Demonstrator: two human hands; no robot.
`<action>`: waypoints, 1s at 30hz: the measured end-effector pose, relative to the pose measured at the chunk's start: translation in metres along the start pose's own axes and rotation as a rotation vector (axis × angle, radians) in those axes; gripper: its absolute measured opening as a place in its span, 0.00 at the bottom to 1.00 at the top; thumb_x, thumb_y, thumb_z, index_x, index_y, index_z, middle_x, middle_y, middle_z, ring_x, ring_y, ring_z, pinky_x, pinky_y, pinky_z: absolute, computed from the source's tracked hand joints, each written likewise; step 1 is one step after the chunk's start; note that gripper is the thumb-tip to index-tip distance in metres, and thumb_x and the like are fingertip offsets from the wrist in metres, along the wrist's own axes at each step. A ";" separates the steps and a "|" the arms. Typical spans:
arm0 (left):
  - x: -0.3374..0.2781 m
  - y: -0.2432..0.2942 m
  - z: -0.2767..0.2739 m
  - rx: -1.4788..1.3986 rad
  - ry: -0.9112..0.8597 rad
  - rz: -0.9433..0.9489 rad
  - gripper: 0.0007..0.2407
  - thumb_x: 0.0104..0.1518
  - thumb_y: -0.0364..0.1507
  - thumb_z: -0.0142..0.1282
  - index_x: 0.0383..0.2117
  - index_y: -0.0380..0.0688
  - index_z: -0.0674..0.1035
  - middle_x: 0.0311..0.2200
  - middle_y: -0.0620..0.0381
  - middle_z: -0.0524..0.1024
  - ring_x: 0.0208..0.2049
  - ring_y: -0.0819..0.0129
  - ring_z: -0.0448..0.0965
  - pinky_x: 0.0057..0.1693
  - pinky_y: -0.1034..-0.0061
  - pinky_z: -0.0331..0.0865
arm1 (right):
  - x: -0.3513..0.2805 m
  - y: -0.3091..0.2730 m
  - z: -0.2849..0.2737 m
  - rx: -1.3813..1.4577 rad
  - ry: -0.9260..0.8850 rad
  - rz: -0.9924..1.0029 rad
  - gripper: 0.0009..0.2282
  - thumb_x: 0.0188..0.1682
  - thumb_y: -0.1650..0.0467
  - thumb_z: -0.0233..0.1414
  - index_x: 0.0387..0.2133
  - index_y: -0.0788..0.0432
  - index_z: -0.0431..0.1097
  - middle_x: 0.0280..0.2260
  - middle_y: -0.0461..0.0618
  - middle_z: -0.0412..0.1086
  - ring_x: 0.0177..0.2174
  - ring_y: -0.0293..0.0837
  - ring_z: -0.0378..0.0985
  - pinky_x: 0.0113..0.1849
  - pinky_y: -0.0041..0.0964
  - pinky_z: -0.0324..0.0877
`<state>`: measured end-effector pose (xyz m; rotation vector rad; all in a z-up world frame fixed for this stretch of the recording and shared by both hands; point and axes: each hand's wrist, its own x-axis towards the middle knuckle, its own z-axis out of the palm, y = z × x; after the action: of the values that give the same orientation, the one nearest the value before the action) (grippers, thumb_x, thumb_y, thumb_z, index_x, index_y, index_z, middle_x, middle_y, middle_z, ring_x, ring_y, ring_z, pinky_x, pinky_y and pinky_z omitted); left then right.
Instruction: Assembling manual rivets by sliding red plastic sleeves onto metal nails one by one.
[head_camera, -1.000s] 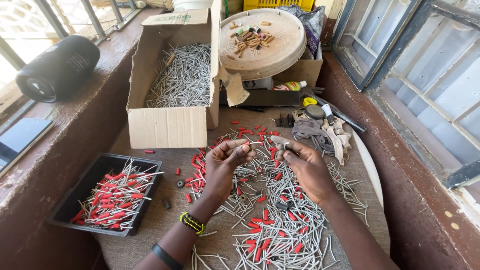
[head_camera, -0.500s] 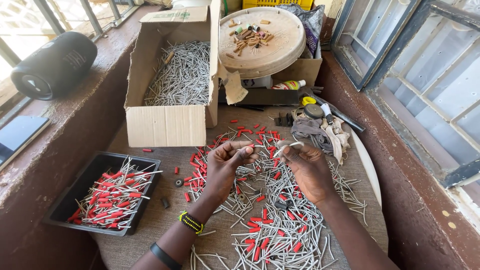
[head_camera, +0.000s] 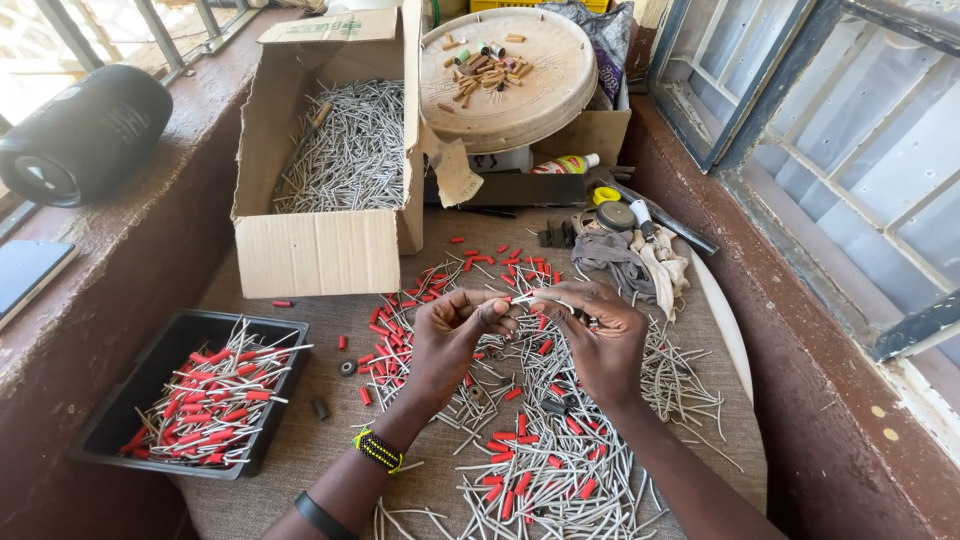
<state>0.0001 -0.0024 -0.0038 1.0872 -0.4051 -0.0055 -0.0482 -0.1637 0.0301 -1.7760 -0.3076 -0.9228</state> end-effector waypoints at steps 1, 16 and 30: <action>0.000 0.001 0.001 -0.001 -0.002 0.000 0.10 0.57 0.22 0.63 0.39 0.23 0.81 0.29 0.37 0.83 0.31 0.64 0.86 0.41 0.75 0.82 | -0.001 0.003 -0.001 -0.001 0.001 0.000 0.04 0.41 0.77 0.66 0.29 0.59 0.83 0.29 0.53 0.80 0.35 0.40 0.79 0.39 0.35 0.70; -0.003 0.003 0.001 0.078 -0.035 0.078 0.09 0.56 0.21 0.63 0.38 0.23 0.81 0.27 0.38 0.83 0.30 0.65 0.85 0.41 0.75 0.82 | -0.004 0.000 0.002 -0.073 -0.010 -0.094 0.06 0.42 0.80 0.63 0.30 0.59 0.83 0.27 0.53 0.81 0.33 0.46 0.84 0.41 0.40 0.73; -0.008 0.010 0.001 0.408 0.025 0.266 0.05 0.56 0.21 0.63 0.36 0.33 0.84 0.22 0.46 0.84 0.28 0.70 0.84 0.41 0.73 0.79 | -0.004 -0.011 0.003 -0.114 -0.220 0.374 0.06 0.50 0.72 0.58 0.31 0.60 0.84 0.10 0.54 0.70 0.17 0.35 0.68 0.24 0.32 0.67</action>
<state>-0.0097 0.0032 0.0029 1.4248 -0.5406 0.3388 -0.0562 -0.1561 0.0342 -1.9589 -0.0568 -0.4885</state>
